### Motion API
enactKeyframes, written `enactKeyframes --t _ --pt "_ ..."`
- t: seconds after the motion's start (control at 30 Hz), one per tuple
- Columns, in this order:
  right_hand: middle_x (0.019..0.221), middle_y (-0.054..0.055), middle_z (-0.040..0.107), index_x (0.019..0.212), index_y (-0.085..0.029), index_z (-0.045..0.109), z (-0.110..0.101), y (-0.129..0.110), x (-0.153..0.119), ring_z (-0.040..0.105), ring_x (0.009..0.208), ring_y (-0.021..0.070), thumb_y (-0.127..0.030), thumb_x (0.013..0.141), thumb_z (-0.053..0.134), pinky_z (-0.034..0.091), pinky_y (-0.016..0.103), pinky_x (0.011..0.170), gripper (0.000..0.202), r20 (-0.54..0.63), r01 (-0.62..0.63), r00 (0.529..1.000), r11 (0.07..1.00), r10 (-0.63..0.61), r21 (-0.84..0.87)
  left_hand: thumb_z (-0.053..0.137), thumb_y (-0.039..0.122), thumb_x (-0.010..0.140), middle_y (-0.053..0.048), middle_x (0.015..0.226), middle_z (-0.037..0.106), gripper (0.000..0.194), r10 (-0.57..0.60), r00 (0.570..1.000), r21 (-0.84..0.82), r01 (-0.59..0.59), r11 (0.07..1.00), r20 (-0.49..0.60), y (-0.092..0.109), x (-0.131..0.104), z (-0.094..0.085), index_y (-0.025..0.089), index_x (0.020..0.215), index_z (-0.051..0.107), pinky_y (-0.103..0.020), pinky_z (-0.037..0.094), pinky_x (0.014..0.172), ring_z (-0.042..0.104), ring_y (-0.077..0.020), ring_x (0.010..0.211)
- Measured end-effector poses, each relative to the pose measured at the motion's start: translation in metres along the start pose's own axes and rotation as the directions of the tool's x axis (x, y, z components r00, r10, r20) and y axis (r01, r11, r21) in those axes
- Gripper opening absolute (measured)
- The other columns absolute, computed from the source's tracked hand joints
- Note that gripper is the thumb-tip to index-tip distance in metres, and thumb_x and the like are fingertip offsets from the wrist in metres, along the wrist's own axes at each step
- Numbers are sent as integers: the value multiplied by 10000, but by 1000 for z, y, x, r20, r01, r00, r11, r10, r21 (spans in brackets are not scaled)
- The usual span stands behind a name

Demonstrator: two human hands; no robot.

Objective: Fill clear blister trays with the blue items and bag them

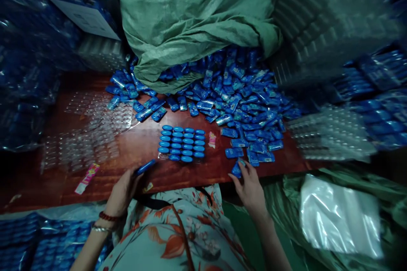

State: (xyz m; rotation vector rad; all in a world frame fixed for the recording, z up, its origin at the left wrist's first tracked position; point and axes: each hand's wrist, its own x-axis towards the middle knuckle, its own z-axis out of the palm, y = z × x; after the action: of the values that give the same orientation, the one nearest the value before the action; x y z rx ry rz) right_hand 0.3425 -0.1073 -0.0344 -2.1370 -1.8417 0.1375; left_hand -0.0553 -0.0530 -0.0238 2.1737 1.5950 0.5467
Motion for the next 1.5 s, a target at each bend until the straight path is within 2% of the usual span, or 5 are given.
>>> enactKeyframes --t 0.47,0.8,1.0,1.23,1.5 --pt "700 54 613 1019 -178 625 2 -57 46 567 556 148 -424 893 403 430 236 501 354 165 -93 986 936 38 339 453 96 781 -128 1077 574 489 336 940 106 -340 934 57 19 47 0 175 1264 448 -372 493 852 548 -225 971" --pt "683 -13 590 1041 -188 549 -3 -67 19 558 536 100 -396 692 713 403 184 440 439 713 -714 693 -39 108 699 442 -21 681 -108 989 583 493 386 875 162 -443 882 292 32 61 -1 152 1135 522 -375 497 817 529 -230 897" --pt "896 24 626 1118 -209 480 13 -74 15 639 668 146 -362 691 717 521 269 599 512 633 -638 770 125 81 760 423 -29 735 -89 1006 585 418 333 886 157 -397 904 324 40 69 -5 180 1077 541 -364 482 859 538 -206 930" --pt "896 85 624 1119 -171 541 15 -78 27 624 803 202 -248 905 430 502 305 691 253 242 145 951 968 -193 204 414 21 805 -92 966 582 355 301 900 163 -364 917 315 35 63 -5 155 1110 535 -366 493 818 531 -211 895" --pt "807 95 617 1057 -124 543 -20 -119 61 626 696 190 -38 847 419 446 254 555 258 552 527 783 779 -288 -341 361 -26 792 -105 1037 578 348 198 868 283 -351 893 455 68 66 -11 125 1027 568 -368 469 870 537 -211 949"
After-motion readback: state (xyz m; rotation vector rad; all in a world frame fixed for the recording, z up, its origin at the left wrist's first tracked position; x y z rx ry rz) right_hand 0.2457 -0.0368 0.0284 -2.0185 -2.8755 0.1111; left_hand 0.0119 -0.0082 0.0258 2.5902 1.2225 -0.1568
